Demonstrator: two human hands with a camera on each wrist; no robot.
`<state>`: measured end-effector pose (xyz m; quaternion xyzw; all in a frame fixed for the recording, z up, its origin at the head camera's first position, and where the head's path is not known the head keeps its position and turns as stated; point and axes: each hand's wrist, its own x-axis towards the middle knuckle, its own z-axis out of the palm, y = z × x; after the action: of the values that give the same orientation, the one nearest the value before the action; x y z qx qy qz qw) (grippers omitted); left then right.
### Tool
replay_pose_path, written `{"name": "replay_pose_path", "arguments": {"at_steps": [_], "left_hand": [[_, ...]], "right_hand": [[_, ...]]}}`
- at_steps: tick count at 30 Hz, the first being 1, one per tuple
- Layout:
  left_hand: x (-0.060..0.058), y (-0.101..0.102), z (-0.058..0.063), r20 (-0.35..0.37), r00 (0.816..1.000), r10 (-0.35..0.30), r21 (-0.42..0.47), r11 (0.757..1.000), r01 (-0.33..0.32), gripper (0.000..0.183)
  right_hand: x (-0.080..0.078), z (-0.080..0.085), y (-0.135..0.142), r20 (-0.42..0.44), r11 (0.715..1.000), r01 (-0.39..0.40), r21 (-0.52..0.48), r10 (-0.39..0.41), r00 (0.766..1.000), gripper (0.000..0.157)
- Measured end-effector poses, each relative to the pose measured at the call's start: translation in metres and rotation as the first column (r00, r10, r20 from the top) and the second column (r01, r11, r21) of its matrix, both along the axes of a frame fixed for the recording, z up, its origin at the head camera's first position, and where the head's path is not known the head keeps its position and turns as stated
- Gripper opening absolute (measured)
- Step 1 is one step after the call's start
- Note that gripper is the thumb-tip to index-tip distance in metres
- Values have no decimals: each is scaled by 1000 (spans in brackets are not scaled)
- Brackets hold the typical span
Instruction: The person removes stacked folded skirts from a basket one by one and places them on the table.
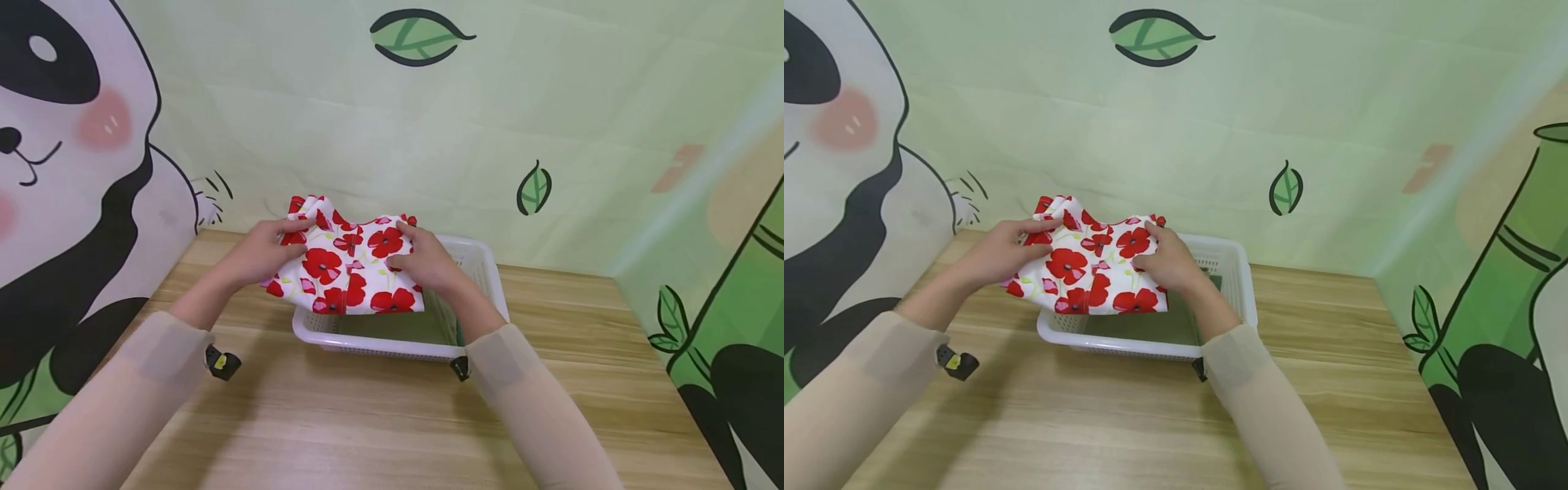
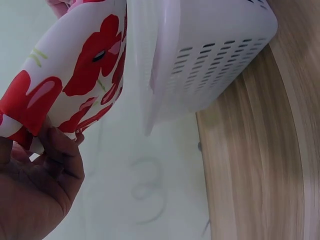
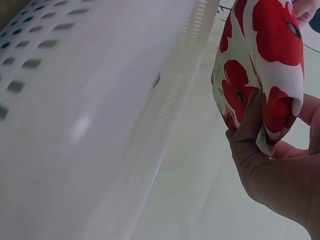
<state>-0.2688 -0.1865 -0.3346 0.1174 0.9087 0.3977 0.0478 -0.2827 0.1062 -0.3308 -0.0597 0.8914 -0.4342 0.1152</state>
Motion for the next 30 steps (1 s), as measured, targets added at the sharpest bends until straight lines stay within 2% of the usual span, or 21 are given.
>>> {"name": "replay_pose_path", "arguments": {"at_steps": [7, 15, 21, 30], "left_hand": [[3, -12, 4, 12, 1000, 21, -33, 999, -21, 58], [4, -27, 7, 34, 995, 94, -45, 995, -93, 58], [5, -39, 7, 42, 991, 130, -108, 986, -125, 58], [5, -55, 3, 57, 987, 151, -81, 986, -146, 56]], "right_hand": [[-1, 0, -14, 3, 1000, -8, -1, 8, 1000, 82], [-3, 0, -28, -14, 999, -49, 10, 49, 999, 83], [-6, -3, -39, -9, 997, -79, 17, 79, 997, 83], [-6, -5, -56, 10, 996, -94, -4, 94, 996, 81]]}}
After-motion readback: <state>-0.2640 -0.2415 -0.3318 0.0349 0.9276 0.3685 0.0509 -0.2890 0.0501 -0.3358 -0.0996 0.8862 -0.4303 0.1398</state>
